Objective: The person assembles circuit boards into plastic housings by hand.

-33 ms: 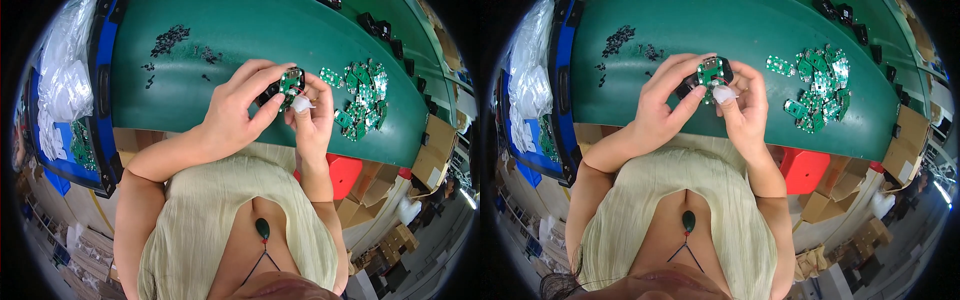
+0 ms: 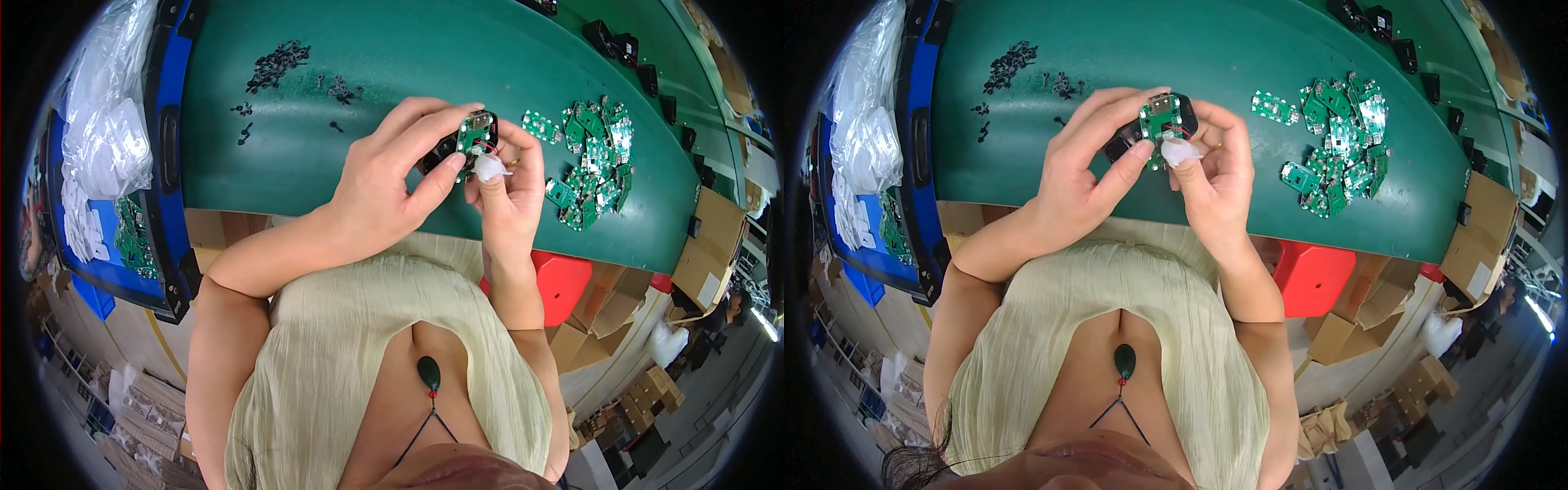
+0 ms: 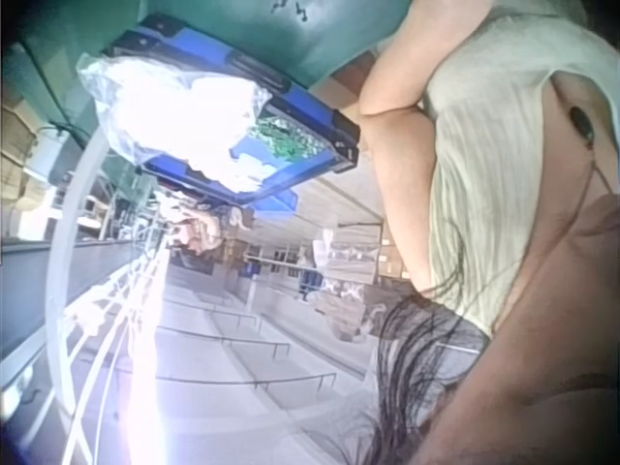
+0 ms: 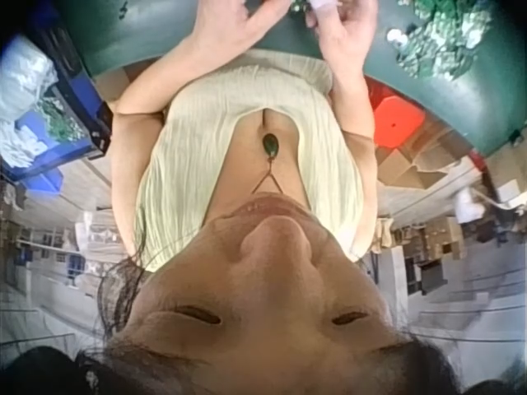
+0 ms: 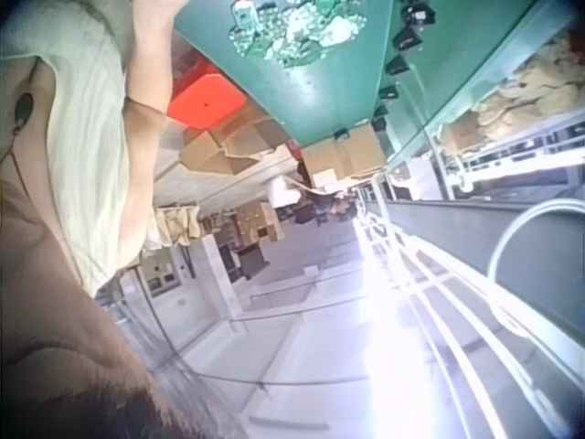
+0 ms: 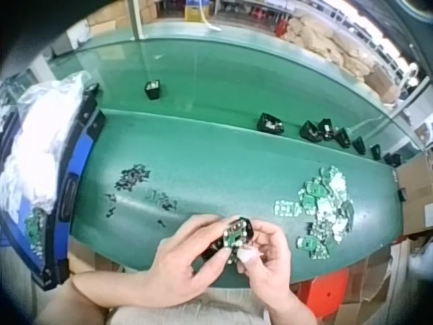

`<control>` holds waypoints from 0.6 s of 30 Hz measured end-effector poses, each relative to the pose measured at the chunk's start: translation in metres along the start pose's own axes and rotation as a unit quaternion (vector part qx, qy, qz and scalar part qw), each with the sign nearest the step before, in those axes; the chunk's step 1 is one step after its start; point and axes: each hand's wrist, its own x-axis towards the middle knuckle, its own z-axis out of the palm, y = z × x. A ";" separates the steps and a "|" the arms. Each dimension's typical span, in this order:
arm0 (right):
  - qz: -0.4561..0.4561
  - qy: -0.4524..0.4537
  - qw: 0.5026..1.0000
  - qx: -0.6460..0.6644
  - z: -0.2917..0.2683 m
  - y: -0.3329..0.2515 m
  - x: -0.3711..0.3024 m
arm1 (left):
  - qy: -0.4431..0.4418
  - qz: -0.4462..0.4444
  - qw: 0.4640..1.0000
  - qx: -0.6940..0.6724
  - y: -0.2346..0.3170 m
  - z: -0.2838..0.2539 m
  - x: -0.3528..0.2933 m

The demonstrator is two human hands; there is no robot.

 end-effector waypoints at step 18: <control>0.014 0.011 0.999 0.040 -0.003 -0.001 0.006 | -0.115 -0.262 0.920 -0.267 -0.021 -0.013 -0.006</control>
